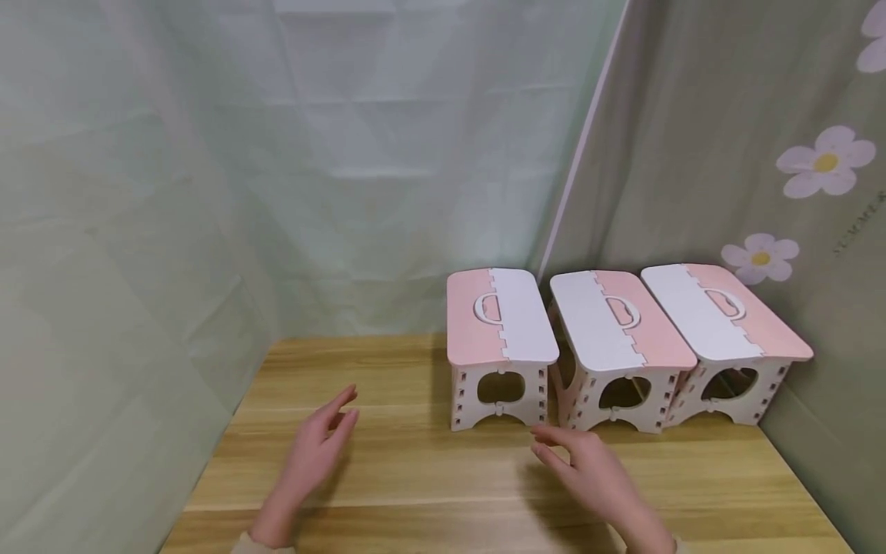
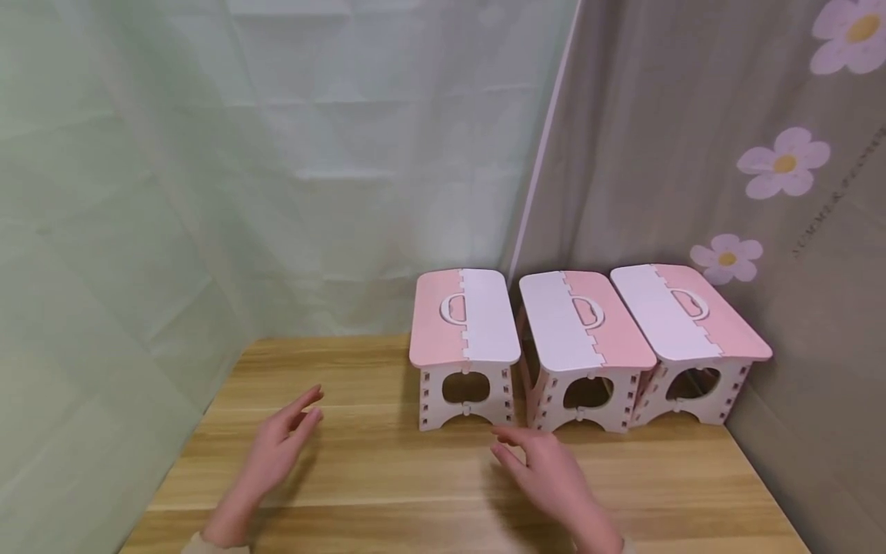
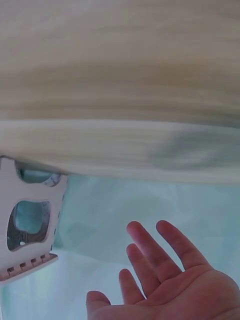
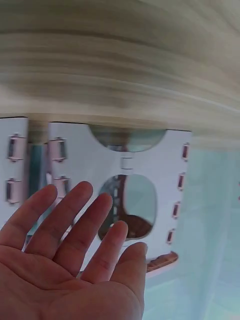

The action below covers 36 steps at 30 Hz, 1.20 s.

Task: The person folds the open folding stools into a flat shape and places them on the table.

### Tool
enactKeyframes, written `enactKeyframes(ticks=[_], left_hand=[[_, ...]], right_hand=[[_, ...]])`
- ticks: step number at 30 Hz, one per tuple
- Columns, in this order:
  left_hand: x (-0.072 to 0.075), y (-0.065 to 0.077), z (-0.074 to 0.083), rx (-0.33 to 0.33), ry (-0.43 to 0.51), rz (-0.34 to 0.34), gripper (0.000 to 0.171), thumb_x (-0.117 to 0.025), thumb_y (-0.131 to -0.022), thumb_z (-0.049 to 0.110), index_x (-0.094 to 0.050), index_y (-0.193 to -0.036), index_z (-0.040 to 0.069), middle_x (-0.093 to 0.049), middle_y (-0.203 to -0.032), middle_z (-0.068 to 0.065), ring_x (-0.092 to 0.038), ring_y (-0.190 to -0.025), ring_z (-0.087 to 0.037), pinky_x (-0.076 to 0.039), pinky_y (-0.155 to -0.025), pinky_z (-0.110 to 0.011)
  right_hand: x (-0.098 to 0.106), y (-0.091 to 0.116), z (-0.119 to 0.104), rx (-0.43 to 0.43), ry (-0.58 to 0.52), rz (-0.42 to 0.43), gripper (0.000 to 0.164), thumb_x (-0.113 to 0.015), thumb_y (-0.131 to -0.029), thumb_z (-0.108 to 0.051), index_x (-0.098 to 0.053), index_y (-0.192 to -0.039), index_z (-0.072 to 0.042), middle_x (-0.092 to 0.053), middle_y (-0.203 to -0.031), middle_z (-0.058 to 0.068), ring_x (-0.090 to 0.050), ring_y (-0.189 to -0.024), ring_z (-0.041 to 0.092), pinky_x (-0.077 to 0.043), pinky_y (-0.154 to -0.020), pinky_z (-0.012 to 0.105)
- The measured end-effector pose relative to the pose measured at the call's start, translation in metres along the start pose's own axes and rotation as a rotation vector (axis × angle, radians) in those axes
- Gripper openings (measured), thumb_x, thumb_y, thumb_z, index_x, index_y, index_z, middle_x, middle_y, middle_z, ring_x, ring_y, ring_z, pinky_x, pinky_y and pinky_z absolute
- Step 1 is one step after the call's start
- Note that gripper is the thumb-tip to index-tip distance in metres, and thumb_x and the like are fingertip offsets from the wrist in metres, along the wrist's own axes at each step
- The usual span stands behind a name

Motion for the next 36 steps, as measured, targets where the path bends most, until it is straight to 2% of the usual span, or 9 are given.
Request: enactKeyframes(ticks=[4, 9, 13, 16, 20, 24, 28, 32, 36], left_hand=[[-0.006, -0.007, 0.01, 0.0, 0.058, 0.047, 0.043, -0.064, -0.109, 0.014, -0.059, -0.15, -0.001, -0.069, -0.139, -0.019, -0.075, -0.1, -0.017, -0.054, -0.085, -0.02], [-0.015, -0.018, 0.02, 0.042, 0.188, 0.079, 0.043, -0.061, -0.111, 0.013, -0.057, -0.15, -0.002, -0.068, -0.14, -0.019, -0.076, -0.103, -0.025, -0.05, -0.083, -0.011], [-0.021, -0.025, 0.027, 0.095, 0.284, 0.089, 0.043, -0.059, -0.112, 0.017, -0.057, -0.152, 0.001, -0.067, -0.142, -0.017, -0.075, -0.106, -0.028, -0.049, -0.084, -0.011], [-0.025, -0.031, 0.034, 0.119, 0.35, 0.105, 0.042, -0.058, -0.113, 0.016, -0.057, -0.152, 0.002, -0.067, -0.142, -0.017, -0.075, -0.106, -0.026, -0.05, -0.087, -0.013], [-0.031, -0.039, 0.044, 0.126, 0.42, 0.131, 0.041, -0.055, -0.113, 0.015, -0.057, -0.152, 0.0, -0.067, -0.141, -0.019, -0.075, -0.105, -0.021, -0.053, -0.089, -0.016], [-0.034, -0.047, 0.052, 0.155, 0.477, 0.146, 0.041, -0.053, -0.115, 0.02, -0.057, -0.152, 0.002, -0.067, -0.14, -0.018, -0.075, -0.104, -0.022, -0.056, -0.089, -0.021], [-0.034, -0.052, 0.057, 0.188, 0.549, 0.163, 0.041, -0.049, -0.116, 0.022, -0.057, -0.152, 0.002, -0.067, -0.139, -0.02, -0.076, -0.102, -0.022, -0.057, -0.09, -0.025], [-0.035, -0.051, 0.057, 0.216, 0.596, 0.185, 0.041, -0.047, -0.117, 0.021, -0.057, -0.151, 0.001, -0.068, -0.136, -0.025, -0.076, -0.098, -0.018, -0.057, -0.088, -0.025], [-0.039, -0.049, 0.052, 0.247, 0.617, 0.192, 0.041, -0.046, -0.117, 0.022, -0.057, -0.151, 0.002, -0.068, -0.134, -0.026, -0.076, -0.096, -0.019, -0.058, -0.087, -0.026]], right_hand=[[-0.009, -0.01, -0.009, 0.019, -0.035, 0.021, 0.032, -0.07, -0.105, -0.042, -0.078, -0.13, -0.024, -0.077, -0.12, -0.012, -0.071, -0.116, 0.016, -0.056, -0.101, 0.049], [-0.022, -0.026, -0.023, 0.043, -0.165, 0.021, 0.044, -0.071, -0.105, -0.034, -0.069, -0.144, -0.013, -0.072, -0.137, -0.001, -0.066, -0.127, 0.024, -0.055, -0.103, 0.051], [-0.034, -0.038, -0.034, 0.043, -0.298, 0.033, 0.057, -0.072, -0.105, -0.027, -0.055, -0.155, -0.005, -0.062, -0.15, 0.011, -0.06, -0.136, 0.033, -0.053, -0.104, 0.054], [-0.043, -0.046, -0.04, 0.011, -0.409, 0.053, 0.063, -0.072, -0.105, -0.022, -0.047, -0.158, 0.001, -0.054, -0.156, 0.019, -0.054, -0.141, 0.039, -0.052, -0.106, 0.053], [-0.052, -0.055, -0.044, -0.065, -0.517, 0.071, 0.068, -0.069, -0.106, -0.021, -0.039, -0.159, 0.009, -0.044, -0.161, 0.028, -0.053, -0.139, 0.046, -0.051, -0.107, 0.054], [-0.058, -0.062, -0.048, -0.116, -0.577, 0.082, 0.07, -0.068, -0.107, -0.022, -0.036, -0.16, 0.012, -0.038, -0.163, 0.033, -0.05, -0.141, 0.049, -0.049, -0.108, 0.055], [-0.064, -0.068, -0.052, -0.128, -0.632, 0.082, 0.07, -0.067, -0.107, -0.02, -0.034, -0.159, 0.014, -0.035, -0.163, 0.036, -0.039, -0.149, 0.049, -0.045, -0.112, 0.057], [-0.072, -0.071, -0.053, -0.154, -0.67, 0.063, 0.071, -0.064, -0.109, -0.022, -0.032, -0.159, 0.016, -0.035, -0.163, 0.036, -0.036, -0.151, 0.049, -0.041, -0.115, 0.061], [-0.077, -0.073, -0.055, -0.154, -0.67, 0.026, 0.071, -0.063, -0.11, -0.025, -0.031, -0.16, 0.014, -0.038, -0.162, 0.035, -0.039, -0.149, 0.048, -0.038, -0.116, 0.063]])
Point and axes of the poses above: each hand's wrist, its own y-axis away from the middle knuckle, its own x-axis out of the back of the hand, z = x × y, the point moved 4 cm from there along -y, towards the middle knuckle
